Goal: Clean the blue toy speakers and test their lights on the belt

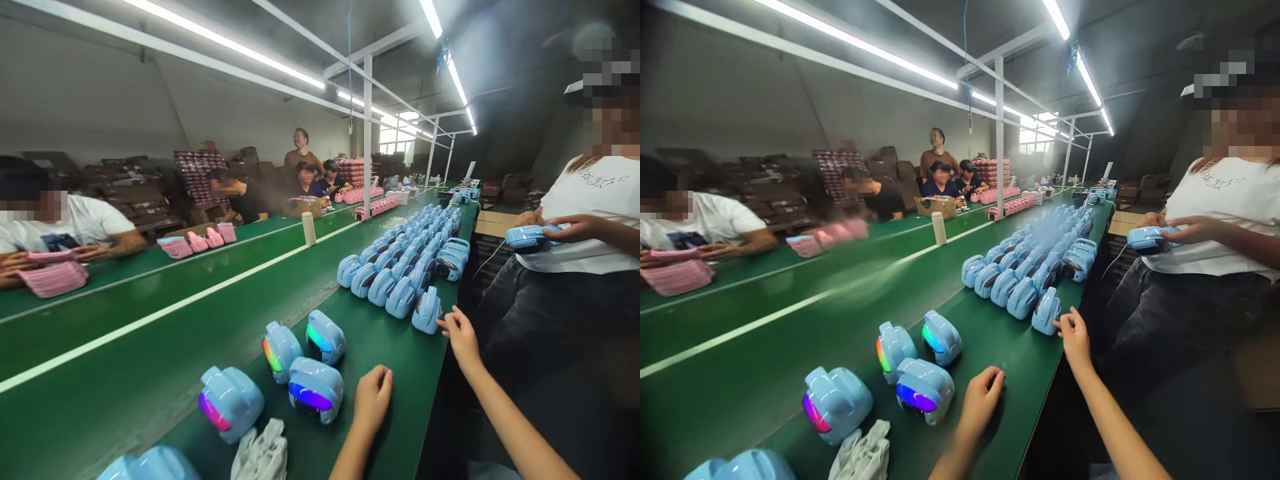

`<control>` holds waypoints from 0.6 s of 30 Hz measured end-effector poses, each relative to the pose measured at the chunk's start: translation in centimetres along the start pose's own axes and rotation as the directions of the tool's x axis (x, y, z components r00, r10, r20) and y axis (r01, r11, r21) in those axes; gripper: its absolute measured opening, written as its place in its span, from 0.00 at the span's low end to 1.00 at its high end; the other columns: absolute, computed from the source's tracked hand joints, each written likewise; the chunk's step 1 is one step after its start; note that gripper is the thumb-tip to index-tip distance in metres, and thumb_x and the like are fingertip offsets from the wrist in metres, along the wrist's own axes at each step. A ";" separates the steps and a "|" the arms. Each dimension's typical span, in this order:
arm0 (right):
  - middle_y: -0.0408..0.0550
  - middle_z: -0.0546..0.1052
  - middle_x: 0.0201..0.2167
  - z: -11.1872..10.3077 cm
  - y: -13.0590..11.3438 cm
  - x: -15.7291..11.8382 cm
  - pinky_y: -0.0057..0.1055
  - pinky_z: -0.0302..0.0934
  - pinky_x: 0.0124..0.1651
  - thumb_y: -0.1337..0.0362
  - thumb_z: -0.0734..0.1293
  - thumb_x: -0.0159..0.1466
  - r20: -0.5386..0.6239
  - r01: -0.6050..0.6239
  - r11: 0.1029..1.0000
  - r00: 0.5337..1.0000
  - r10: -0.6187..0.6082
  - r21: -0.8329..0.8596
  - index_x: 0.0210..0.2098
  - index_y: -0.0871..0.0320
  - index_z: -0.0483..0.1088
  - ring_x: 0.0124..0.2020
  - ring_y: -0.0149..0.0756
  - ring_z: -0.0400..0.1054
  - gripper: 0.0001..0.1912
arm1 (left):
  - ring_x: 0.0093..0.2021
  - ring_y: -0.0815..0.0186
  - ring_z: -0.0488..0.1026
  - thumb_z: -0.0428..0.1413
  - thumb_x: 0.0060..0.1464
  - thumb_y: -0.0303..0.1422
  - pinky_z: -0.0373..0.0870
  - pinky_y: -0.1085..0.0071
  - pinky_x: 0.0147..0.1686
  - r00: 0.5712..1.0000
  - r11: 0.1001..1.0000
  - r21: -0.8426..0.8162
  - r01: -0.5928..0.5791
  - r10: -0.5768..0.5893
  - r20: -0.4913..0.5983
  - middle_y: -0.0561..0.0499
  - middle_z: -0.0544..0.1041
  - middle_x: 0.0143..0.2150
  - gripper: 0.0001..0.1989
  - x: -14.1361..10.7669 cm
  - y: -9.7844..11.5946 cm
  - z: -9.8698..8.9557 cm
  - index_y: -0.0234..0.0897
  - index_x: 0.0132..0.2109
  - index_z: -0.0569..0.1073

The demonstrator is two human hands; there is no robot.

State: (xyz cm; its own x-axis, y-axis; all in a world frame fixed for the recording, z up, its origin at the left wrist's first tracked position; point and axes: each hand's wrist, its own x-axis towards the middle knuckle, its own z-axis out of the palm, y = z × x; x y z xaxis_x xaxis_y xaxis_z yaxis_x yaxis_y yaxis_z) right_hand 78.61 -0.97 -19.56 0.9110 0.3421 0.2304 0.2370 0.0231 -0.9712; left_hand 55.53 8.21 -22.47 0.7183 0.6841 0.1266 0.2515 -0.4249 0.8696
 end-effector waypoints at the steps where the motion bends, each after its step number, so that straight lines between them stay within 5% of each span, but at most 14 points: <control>1: 0.60 0.65 0.55 -0.1 -0.5 1.3 0.28 0.66 0.28 0.46 0.62 0.56 0.013 -0.029 1.000 0.999 0.029 0.009 0.34 0.58 0.63 0.37 0.40 0.74 0.20 | 0.27 0.66 0.64 0.45 0.57 0.40 0.56 0.71 0.28 1.000 1.000 -0.005 0.005 -0.005 0.006 0.53 0.69 0.24 0.17 0.0 0.0 0.0 0.36 0.29 0.72; 6: 0.52 0.74 0.33 0.6 -2.5 4.2 0.24 0.60 0.21 0.52 0.67 0.52 0.209 -0.154 0.988 0.966 0.150 0.004 0.32 0.59 0.66 0.26 0.35 0.71 0.17 | 0.28 0.66 0.64 0.45 0.57 0.38 0.54 0.71 0.28 1.000 1.000 0.012 0.013 -0.014 0.016 0.53 0.69 0.24 0.15 -0.2 0.1 0.0 0.37 0.29 0.72; 13: 0.43 0.69 0.17 0.7 -5.1 2.0 0.24 0.48 0.19 0.48 0.69 0.52 0.473 -0.184 0.981 0.861 0.187 -0.053 0.28 0.60 0.68 0.13 0.24 0.52 0.20 | 0.28 0.65 0.67 0.45 0.58 0.37 0.58 0.71 0.29 1.000 0.999 -0.032 0.015 -0.015 0.008 0.52 0.71 0.24 0.15 -0.4 0.4 -0.2 0.37 0.30 0.73; 16: 0.40 0.66 0.13 -0.2 -7.0 0.6 0.24 0.48 0.21 0.50 0.72 0.50 0.615 -0.195 0.975 0.758 0.217 -0.104 0.27 0.61 0.70 0.13 0.23 0.50 0.19 | 0.37 0.62 0.72 0.46 0.58 0.39 0.65 0.68 0.39 0.999 0.990 -0.143 -0.021 0.015 -0.045 0.48 0.76 0.33 0.15 -0.2 0.2 -0.2 0.36 0.35 0.74; 18: 0.42 0.69 0.16 -0.5 -8.2 -0.4 0.24 0.50 0.23 0.50 0.72 0.50 0.749 -0.206 0.967 0.616 0.245 -0.147 0.26 0.61 0.69 0.14 0.22 0.51 0.19 | 0.51 0.58 0.69 0.45 0.59 0.40 0.62 0.64 0.52 0.984 0.968 -0.247 -0.047 0.002 -0.178 0.42 0.75 0.48 0.18 0.0 -0.1 -0.2 0.34 0.47 0.72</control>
State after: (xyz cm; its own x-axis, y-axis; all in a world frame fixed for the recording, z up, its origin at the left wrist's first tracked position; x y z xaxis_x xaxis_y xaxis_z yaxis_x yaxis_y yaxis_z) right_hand 76.50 -1.79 -11.66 0.3666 0.9197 -0.1407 0.0913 -0.1861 -0.9783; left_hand 55.38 8.37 -22.49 0.5916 0.7779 0.2116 0.0498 -0.2972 0.9535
